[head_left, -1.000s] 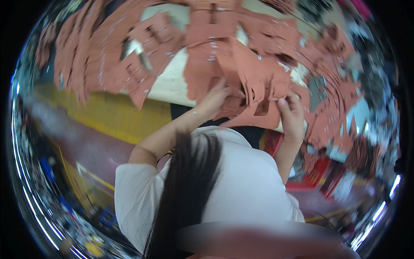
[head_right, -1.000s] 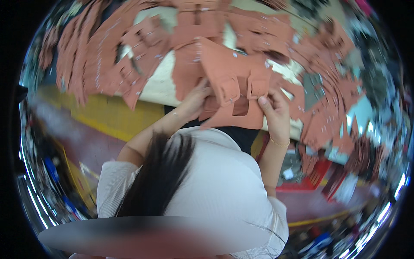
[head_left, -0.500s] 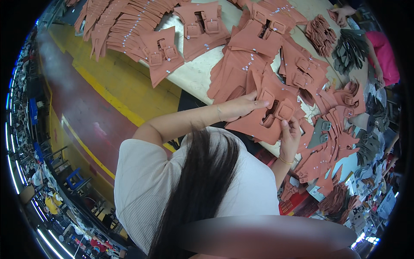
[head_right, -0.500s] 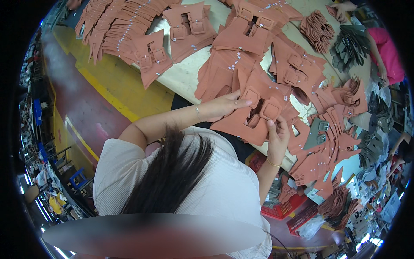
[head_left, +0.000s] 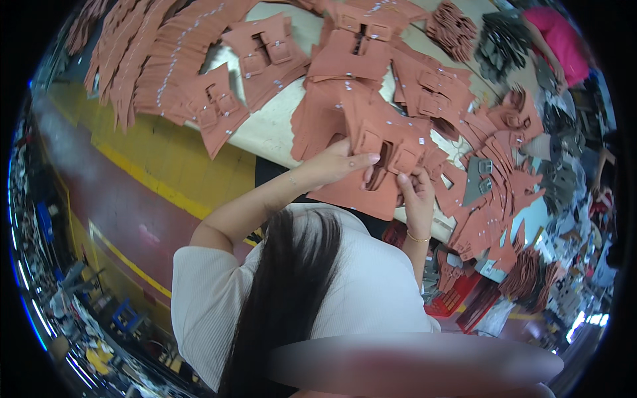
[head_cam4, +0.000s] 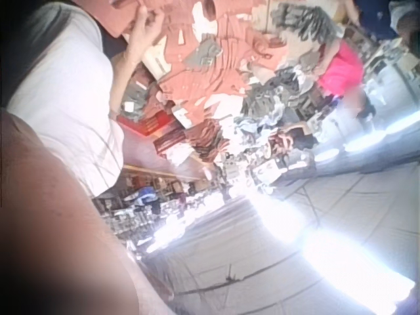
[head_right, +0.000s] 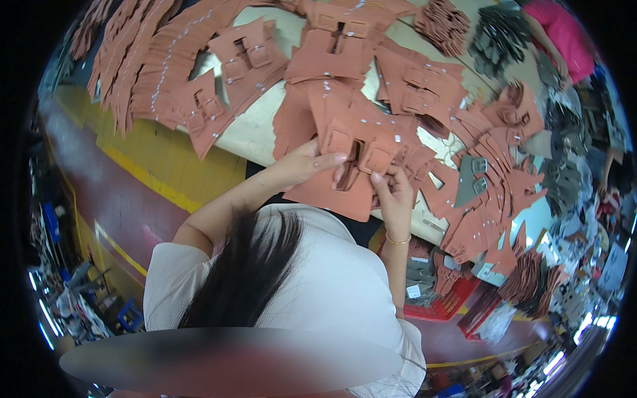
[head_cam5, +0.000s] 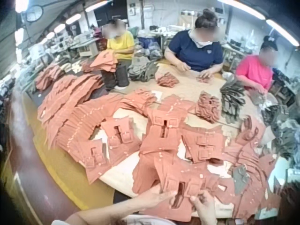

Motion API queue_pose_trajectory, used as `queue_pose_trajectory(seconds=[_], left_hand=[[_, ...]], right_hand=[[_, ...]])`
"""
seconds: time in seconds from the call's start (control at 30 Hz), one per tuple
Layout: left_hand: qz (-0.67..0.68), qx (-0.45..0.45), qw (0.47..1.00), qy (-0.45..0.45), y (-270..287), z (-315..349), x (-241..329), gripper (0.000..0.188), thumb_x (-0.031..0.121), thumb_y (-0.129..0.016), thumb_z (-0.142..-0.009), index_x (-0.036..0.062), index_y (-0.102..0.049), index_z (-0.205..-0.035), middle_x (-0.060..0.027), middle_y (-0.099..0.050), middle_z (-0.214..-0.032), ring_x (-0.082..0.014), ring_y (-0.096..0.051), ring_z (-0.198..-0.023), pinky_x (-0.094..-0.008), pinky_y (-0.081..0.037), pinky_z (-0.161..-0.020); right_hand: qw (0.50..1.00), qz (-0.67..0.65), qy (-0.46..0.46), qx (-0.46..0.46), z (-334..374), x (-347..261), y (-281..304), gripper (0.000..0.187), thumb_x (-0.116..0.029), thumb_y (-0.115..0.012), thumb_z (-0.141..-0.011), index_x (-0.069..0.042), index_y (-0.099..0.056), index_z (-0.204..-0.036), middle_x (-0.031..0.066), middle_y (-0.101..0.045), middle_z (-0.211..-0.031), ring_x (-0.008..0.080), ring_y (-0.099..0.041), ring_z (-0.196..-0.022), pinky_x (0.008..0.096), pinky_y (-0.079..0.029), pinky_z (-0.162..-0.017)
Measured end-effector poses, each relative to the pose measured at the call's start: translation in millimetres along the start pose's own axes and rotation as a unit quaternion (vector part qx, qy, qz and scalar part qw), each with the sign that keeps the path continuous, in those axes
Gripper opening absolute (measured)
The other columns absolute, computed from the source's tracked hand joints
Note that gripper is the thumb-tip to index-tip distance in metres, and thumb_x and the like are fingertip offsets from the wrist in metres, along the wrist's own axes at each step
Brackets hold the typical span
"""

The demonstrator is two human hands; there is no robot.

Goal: The person picks up reddish-brown leather belt parts from a table, aligns them, and uses a red utility knife to trim edges and remove small excess material. The person then places the trimmed pieces back on the table.

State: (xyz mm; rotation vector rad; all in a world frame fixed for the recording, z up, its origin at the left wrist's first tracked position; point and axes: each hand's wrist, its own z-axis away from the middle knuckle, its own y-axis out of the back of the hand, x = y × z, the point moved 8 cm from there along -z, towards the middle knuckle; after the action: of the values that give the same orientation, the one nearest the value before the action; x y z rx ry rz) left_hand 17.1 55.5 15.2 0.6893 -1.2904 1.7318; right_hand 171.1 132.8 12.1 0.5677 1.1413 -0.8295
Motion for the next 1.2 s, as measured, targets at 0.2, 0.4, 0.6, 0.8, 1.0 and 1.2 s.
queue_pose_trajectory(seconds=[0.2,0.4,0.6,0.8,1.0,1.2], left_hand=[[-0.095,0.048,0.994,-0.030,4.4,5.7,30.6,0.021,0.018,-0.054,-0.094,0.0019,-0.055,-0.107,-0.0016,-0.059,-0.079,-0.0112,-0.058,-0.073,-0.0276,-0.047,-0.077],[-0.165,0.014,0.975,0.149,11.1,13.9,20.6,0.037,0.014,-0.057,-0.089,-0.0010,-0.050,-0.123,-0.0059,-0.060,-0.102,-0.0140,-0.059,-0.092,-0.0286,-0.048,-0.081],[0.022,0.041,0.999,-0.025,5.8,15.1,27.6,0.039,0.015,-0.065,-0.079,0.0002,-0.053,-0.113,-0.0072,-0.058,-0.099,-0.0143,-0.056,-0.093,-0.0257,-0.048,-0.076],[0.129,-0.091,0.983,-0.094,-21.6,8.4,34.3,0.080,0.027,-0.075,-0.067,0.0012,-0.036,-0.132,-0.0091,-0.053,-0.097,-0.0158,-0.052,-0.087,-0.0277,-0.046,-0.079],[0.093,-0.026,0.993,-0.065,-10.7,12.6,37.1,0.087,0.039,-0.072,-0.072,-0.0014,-0.029,-0.137,-0.0127,-0.053,-0.106,-0.0247,-0.056,-0.099,-0.0351,-0.049,-0.084],[0.233,-0.066,0.970,-0.036,0.6,-11.4,36.8,0.085,0.067,-0.035,-0.088,-0.0031,-0.028,-0.136,-0.0170,-0.053,-0.104,-0.0311,-0.059,-0.095,-0.0424,-0.051,-0.083]], right_hand=[[1.000,0.006,0.008,0.011,5.6,2.0,0.7,0.016,-0.015,-0.060,-0.092,-0.002,-0.057,-0.101,-0.0004,-0.056,-0.070,0.0022,-0.047,-0.053,0.0165,-0.038,-0.043],[0.993,-0.032,0.105,0.031,14.0,-22.9,-5.7,0.013,-0.008,-0.065,-0.086,-0.002,-0.060,-0.097,0.0024,-0.056,-0.084,0.0072,-0.051,-0.062,0.0212,-0.041,-0.051],[0.847,0.276,0.451,0.053,63.6,-105.5,-27.7,0.026,-0.003,-0.073,-0.067,-0.011,-0.067,-0.091,0.0066,-0.054,-0.094,0.0230,-0.052,-0.081,0.0327,-0.044,-0.069],[0.771,0.308,0.558,0.029,83.8,-124.7,-42.7,0.033,-0.004,-0.070,-0.062,-0.014,-0.068,-0.093,0.0033,-0.057,-0.095,0.0226,-0.054,-0.085,0.0335,-0.046,-0.073],[0.876,0.188,0.419,0.150,65.7,-121.8,5.0,0.028,0.000,-0.069,-0.072,-0.006,-0.063,-0.098,0.0091,-0.060,-0.093,0.0241,-0.058,-0.078,0.0325,-0.048,-0.070],[0.884,0.141,0.382,0.228,63.7,-145.9,57.2,0.029,-0.008,-0.069,-0.083,-0.002,-0.061,-0.110,0.0058,-0.058,-0.098,0.0117,-0.057,-0.085,0.0251,-0.048,-0.071]])
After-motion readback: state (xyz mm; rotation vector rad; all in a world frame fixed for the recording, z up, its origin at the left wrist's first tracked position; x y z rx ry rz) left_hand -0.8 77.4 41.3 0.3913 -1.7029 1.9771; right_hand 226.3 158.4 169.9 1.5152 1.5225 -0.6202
